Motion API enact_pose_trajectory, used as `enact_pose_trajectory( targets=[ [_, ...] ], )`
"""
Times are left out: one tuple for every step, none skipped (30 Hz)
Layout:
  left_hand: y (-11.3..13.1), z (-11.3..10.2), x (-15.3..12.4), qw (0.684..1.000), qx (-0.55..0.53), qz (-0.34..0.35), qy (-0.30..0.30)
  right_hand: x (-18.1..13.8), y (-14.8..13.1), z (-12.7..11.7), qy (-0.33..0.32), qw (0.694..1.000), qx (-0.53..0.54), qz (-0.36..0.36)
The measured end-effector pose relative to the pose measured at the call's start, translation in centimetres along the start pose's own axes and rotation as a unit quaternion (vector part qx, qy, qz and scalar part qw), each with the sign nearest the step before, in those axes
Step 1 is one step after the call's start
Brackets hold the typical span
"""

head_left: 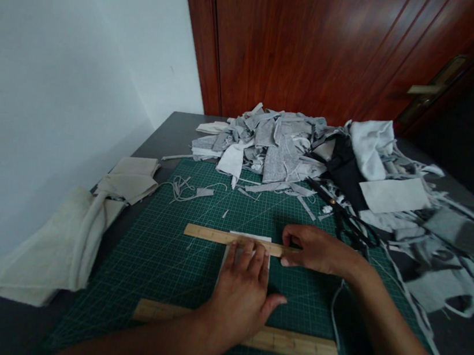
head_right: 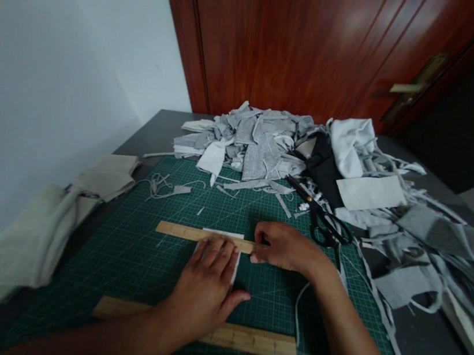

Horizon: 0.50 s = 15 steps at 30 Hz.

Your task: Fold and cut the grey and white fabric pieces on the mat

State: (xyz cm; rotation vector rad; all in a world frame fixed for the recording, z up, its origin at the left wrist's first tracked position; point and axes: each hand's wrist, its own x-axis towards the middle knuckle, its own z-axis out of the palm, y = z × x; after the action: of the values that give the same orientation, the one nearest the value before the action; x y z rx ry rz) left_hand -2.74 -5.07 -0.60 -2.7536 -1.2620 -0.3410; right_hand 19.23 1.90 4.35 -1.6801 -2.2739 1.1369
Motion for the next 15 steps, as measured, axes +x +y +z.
enact_pose_trajectory(
  targets=[
    [0.0,0.0,0.0,1.000,-0.001,-0.002,-0.002,0.0,0.0,0.0,-0.002,1.000,0.000,-0.002],
    [0.0,0.0,0.0,1.000,-0.002,-0.003,-0.003,0.0,0.0,-0.1,-0.003,1.000,0.001,-0.006],
    [0.0,0.0,0.0,1.000,-0.003,-0.003,-0.004,0.0,0.1,-0.1,-0.001,1.000,0.002,-0.010],
    [0.0,0.0,0.0,1.000,-0.003,-0.003,-0.005,0.0,0.2,0.0,0.006,1.000,0.002,-0.015],
    [0.0,0.0,0.0,1.000,-0.002,-0.003,-0.004,0.1,0.4,0.1,0.015,1.000,0.000,-0.021],
    [0.0,0.0,0.0,1.000,-0.001,-0.004,-0.003,0.3,0.6,0.2,0.025,0.999,-0.001,-0.027],
    [0.0,0.0,0.0,1.000,-0.001,-0.003,-0.003,0.5,0.8,0.3,0.041,0.999,0.000,-0.031],
    [0.0,0.0,0.0,1.000,-0.001,-0.002,-0.003,0.7,0.9,0.5,0.060,0.998,0.006,-0.034],
    [0.0,-0.1,0.0,1.000,-0.001,-0.002,-0.003,1.0,1.1,0.6,0.084,0.996,0.018,-0.036],
    [0.0,-0.1,0.0,1.000,-0.001,-0.002,-0.004,1.3,1.3,0.8,0.115,0.992,0.037,-0.038],
    [0.0,-0.1,0.0,1.000,-0.002,-0.002,-0.006,1.7,1.5,1.0,0.150,0.986,0.062,-0.039],
    [0.0,-0.1,0.0,1.000,-0.003,-0.002,-0.008,2.1,1.7,1.2,0.183,0.978,0.094,-0.042],
    [0.0,-0.1,0.0,1.000,-0.004,-0.003,-0.010,2.4,1.9,1.3,0.209,0.968,0.130,-0.047],
    [0.0,-0.1,0.1,1.000,-0.004,-0.004,-0.012,2.8,2.0,1.5,0.228,0.957,0.169,-0.052],
    [0.0,-0.2,0.1,1.000,-0.005,-0.004,-0.014,3.2,2.0,1.7,0.243,0.945,0.209,-0.057]
  ],
)
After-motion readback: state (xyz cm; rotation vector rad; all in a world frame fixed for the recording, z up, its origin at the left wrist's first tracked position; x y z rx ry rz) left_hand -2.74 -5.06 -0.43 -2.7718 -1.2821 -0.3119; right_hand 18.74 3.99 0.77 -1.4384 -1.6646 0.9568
